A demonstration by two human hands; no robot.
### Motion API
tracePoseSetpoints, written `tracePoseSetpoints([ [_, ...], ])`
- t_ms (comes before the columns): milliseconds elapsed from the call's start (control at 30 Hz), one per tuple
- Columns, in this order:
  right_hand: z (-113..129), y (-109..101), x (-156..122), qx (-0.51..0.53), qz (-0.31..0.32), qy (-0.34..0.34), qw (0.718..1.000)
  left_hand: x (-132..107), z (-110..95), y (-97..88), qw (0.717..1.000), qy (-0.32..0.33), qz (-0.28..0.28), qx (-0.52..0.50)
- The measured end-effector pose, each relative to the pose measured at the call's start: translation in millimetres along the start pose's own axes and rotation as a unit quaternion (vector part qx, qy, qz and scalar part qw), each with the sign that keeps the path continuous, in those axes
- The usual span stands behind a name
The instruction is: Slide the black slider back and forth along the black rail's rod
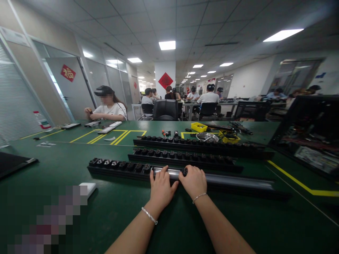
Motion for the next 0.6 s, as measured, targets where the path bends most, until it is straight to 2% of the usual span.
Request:
tracePoseSetpoints([
  [600, -11.0, -3.1, 0.5, 0.015, -0.002, 0.006, 1.000, -0.3, -0.8, -0.9, 1.000, 0.001, 0.000, -0.001],
])
Point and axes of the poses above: each hand's wrist, its own x-axis towards the middle knuckle, its own y-axis out of the palm, z = x × y, the point moved 3 cm from there along x, towards the middle knuckle, and after that the axes turned 11 degrees about x, right-handed, at the moved point
